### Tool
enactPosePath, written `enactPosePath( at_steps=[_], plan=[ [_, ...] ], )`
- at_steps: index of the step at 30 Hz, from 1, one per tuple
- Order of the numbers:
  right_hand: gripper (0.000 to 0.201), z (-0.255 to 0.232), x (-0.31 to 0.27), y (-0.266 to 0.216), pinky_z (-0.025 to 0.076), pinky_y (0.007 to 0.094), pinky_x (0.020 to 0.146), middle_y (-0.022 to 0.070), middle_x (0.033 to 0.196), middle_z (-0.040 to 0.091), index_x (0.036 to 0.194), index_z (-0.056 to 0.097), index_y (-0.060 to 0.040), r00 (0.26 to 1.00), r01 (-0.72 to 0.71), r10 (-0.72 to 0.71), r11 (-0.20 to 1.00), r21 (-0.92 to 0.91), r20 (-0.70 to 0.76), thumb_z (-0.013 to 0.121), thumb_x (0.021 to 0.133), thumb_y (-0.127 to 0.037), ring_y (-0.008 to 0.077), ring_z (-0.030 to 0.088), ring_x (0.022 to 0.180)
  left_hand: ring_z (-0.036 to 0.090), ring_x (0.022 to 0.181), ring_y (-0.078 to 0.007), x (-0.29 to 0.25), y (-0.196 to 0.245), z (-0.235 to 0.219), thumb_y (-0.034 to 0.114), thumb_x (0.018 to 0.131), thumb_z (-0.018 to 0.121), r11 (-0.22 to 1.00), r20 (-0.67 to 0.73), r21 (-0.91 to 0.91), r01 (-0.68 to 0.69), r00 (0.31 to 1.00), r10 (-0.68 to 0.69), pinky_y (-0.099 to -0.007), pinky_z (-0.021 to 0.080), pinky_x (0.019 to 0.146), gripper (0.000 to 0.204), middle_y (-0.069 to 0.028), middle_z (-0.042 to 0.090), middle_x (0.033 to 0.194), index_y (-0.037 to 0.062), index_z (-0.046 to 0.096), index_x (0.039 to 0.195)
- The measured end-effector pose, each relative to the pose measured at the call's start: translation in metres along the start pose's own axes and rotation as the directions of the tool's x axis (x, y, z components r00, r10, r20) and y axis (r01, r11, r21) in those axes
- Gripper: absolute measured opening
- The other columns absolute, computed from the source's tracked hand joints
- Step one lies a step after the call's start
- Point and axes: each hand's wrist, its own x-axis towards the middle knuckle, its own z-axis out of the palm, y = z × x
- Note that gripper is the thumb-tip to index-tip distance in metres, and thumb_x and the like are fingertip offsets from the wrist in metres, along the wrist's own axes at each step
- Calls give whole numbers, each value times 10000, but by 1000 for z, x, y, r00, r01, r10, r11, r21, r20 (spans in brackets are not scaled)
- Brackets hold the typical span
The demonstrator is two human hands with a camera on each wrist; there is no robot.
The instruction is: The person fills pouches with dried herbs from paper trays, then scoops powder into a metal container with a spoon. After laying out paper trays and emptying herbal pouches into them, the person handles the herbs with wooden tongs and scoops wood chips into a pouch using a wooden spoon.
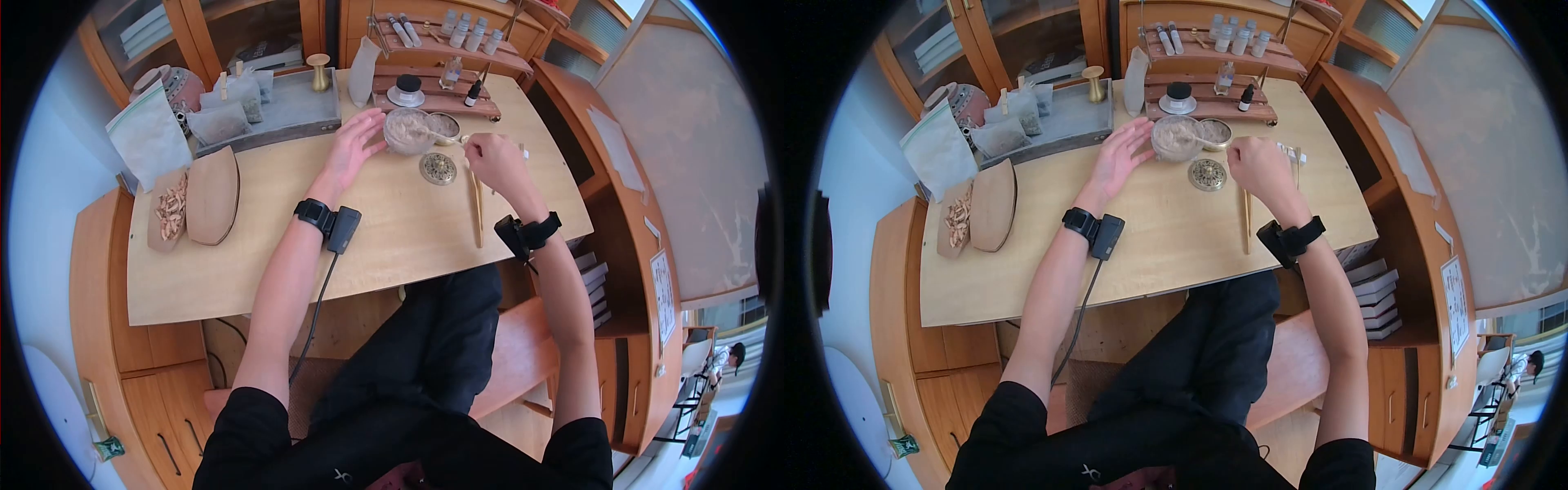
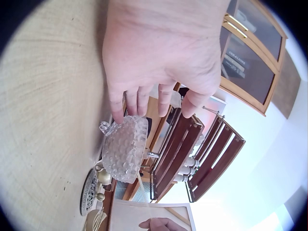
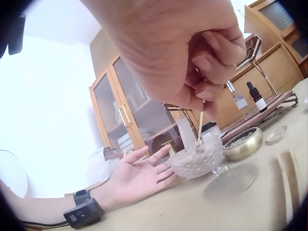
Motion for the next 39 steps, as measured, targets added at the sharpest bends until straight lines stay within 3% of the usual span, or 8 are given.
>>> enactPosePath(
  at_steps=[4, 11, 14, 25, 29, 31, 34, 39],
  plan=[
    [188, -10, -1, -11, 529, 478, 678, 202, 737, 658, 774, 698, -59, 999, -31, 26, 991, -129, -36, 560, 840, -168, 409, 646, 728, 448, 1300, -216, 0, 0, 0, 260, 940, 585, 1000, 1, -4, 2, 1000, -2, -429, 396, 1061, 462, -104, 523, 1368, 54, 490, 1342],
    [195, -17, 11, 22, 535, 483, 684, 195, 767, 671, 782, 699, -67, 993, -88, 77, 990, -111, -93, 553, 845, -180, 395, 656, 742, 448, 1299, -216, -1, 1, 1, 261, 941, 583, 1000, 3, -7, -1, 1000, 1, -427, 395, 1062, 457, -103, 522, 1372, 55, 493, 1339],
    [205, -16, 14, 27, 538, 478, 689, 205, 784, 671, 774, 690, -39, 993, -100, 81, 964, -246, -83, 553, 845, -174, 390, 661, 749, 444, 1303, -216, 0, 1, 2, 262, 942, 583, 1000, -6, -2, 7, 1000, -7, -427, 393, 1064, 459, -104, 520, 1375, 55, 492, 1341],
    [133, 26, 23, 11, 567, 376, 577, 138, 724, 689, 751, 704, -70, 990, 135, -134, 797, -589, 46, 592, 823, -85, 284, 714, 729, 444, 1301, -217, 1, 1, 1, 253, 943, 580, 1000, -2, -2, 5, 1000, -5, -429, 399, 1063, 452, -112, 516, 1374, 50, 493, 1338],
    [126, 36, 27, 15, 569, 406, 615, 171, 738, 689, 750, 703, -39, 998, 57, -69, 858, -510, -4, 610, 810, -100, 317, 706, 726, 446, 1298, -217, 0, 1, 1, 255, 942, 582, 1000, -4, 3, 3, 1000, -3, -427, 400, 1061, 452, -110, 517, 1372, 51, 494, 1335],
    [158, 42, 31, 26, 560, 449, 666, 218, 759, 680, 758, 699, -9, 996, -83, 85, 948, -308, -6, 609, 810, -129, 368, 687, 727, 446, 1297, -217, 0, 1, 2, 257, 938, 586, 1000, -2, 3, 5, 1000, -5, -427, 399, 1059, 452, -109, 521, 1368, 52, 499, 1331],
    [210, 40, 28, 37, 544, 482, 704, 250, 778, 666, 774, 692, 10, 994, -108, 107, 990, -90, -7, 586, 823, -164, 408, 667, 738, 443, 1299, -217, 0, 1, 2, 259, 937, 588, 1000, -6, 1, 7, 1000, -7, -426, 395, 1061, 453, -109, 519, 1370, 50, 499, 1329],
    [223, 32, 27, 37, 542, 482, 684, 240, 768, 662, 755, 687, 2, 997, -76, 68, 980, -185, -46, 568, 833, -169, 400, 668, 740, 435, 1307, -221, -1, 1, 3, 268, 943, 578, 1000, -2, 22, 4, 1000, -4, -425, 390, 1065, 465, -111, 508, 1383, 47, 488, 1342]
  ],
)
